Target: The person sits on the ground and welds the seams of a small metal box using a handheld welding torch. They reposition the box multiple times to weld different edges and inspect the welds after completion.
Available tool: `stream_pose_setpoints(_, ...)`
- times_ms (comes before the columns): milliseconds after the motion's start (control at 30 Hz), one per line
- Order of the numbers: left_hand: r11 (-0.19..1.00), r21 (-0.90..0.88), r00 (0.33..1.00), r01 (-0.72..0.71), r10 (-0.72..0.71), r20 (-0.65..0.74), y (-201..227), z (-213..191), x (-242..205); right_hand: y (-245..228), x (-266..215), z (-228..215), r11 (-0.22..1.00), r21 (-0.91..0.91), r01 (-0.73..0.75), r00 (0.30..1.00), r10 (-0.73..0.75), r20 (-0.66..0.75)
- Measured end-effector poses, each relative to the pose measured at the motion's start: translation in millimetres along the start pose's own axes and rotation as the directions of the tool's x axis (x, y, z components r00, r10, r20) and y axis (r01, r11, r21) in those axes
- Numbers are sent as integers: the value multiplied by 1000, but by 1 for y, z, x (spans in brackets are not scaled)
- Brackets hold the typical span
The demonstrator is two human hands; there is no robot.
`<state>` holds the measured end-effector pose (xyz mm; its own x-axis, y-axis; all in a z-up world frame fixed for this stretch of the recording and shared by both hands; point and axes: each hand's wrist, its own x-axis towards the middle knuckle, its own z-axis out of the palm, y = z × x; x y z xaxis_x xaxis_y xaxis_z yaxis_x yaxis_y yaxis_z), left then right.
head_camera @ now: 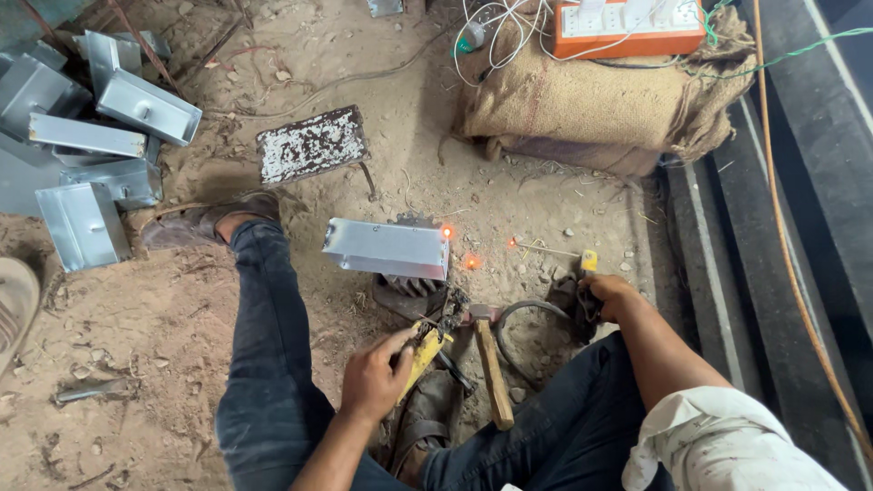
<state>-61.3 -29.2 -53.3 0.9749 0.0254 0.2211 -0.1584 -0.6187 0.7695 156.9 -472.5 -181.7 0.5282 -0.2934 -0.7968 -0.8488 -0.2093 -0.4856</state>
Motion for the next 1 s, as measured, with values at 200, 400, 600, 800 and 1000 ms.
stream_pose_setpoints(200,1000,-24,1000,-4,4,3,-1,4,3,-6,-10,-2,999,-6,-44,991,43,-127)
stream_pose_setpoints(400,1000,4,1000,-11,11,10,2,-2,-11,-11,-45,-5,955,-288,70,948,-153,-279)
stream_pose_setpoints(600,999,30,1000,-10,10,14,5,-2,-23,-34,-163,14,659,-500,562,611,-738,-286)
stream_pose_setpoints(800,992,111,998,-61,60,16,5,-1,-27,11,-297,78,479,-208,853,483,-875,-35)
stream_pose_setpoints(1000,968,212,976,-136,168,-141,8,-4,-14,24,-301,100,547,52,835,538,-834,123)
